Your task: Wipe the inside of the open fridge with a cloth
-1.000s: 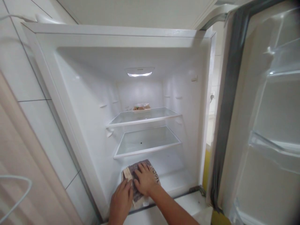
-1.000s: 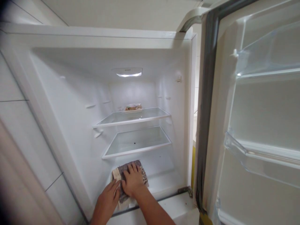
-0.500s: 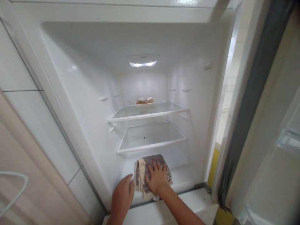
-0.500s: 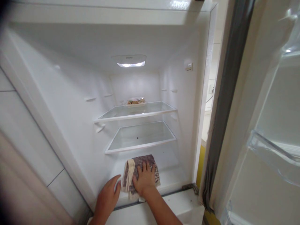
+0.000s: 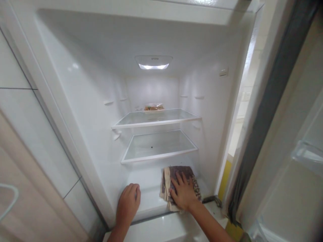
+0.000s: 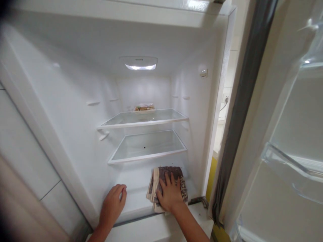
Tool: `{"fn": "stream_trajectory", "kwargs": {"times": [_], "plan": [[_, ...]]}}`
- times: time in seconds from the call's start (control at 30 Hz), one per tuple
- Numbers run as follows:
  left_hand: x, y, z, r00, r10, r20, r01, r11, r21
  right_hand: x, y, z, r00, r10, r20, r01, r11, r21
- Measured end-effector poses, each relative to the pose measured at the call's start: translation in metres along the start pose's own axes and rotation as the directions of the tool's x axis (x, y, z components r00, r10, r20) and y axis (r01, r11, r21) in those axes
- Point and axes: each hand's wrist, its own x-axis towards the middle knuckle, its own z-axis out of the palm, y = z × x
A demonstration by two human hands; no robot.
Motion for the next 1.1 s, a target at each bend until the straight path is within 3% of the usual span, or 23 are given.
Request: {"fn": "stream_trajectory", "kwargs": {"times": [0.17, 0.27, 0.33, 0.43, 0.57, 0.87, 0.97, 1.1], "plan": [[-0.010, -0.010, 0.005, 0.985, -0.058, -0.165, 0.015, 0.968, -0.249, 0.010, -0.064, 0.023, 0.966, -0.230, 0.119, 0.218, 0.970, 0.103], [-0.016, -0.011, 0.005, 0.968, -0.053, -0.245, -0.027, 0.950, -0.311, 0.033, -0.107, 0.047, 0.930, -0.325, 0.173, 0.306, 0.943, 0.131], [-0.018, -0.010, 0.005, 0.960, -0.029, -0.277, -0.062, 0.947, -0.314, 0.057, -0.131, 0.064, 0.911, -0.342, 0.232, 0.325, 0.939, 0.109], [-0.017, -0.009, 0.007, 0.971, -0.040, -0.234, -0.030, 0.957, -0.287, 0.099, -0.152, 0.083, 0.924, -0.246, 0.293, 0.237, 0.969, 0.065], [-0.015, -0.014, 0.020, 0.984, -0.119, -0.135, 0.084, 0.966, -0.243, 0.146, -0.156, 0.094, 0.955, -0.217, 0.202, 0.209, 0.976, 0.059], [-0.030, -0.030, 0.044, 0.995, -0.099, 0.007, 0.099, 0.983, -0.153, 0.232, -0.135, 0.103, 0.977, -0.214, 0.012, 0.214, 0.976, 0.035], [-0.031, -0.031, 0.047, 0.994, -0.108, 0.016, 0.109, 0.988, -0.112, 0.240, -0.134, 0.102, 0.977, -0.212, 0.000, 0.212, 0.976, 0.049], [-0.027, -0.025, 0.040, 0.992, -0.124, 0.038, 0.126, 0.991, -0.056, 0.216, -0.138, 0.097, 0.975, -0.222, 0.001, 0.222, 0.974, 0.051]]}}
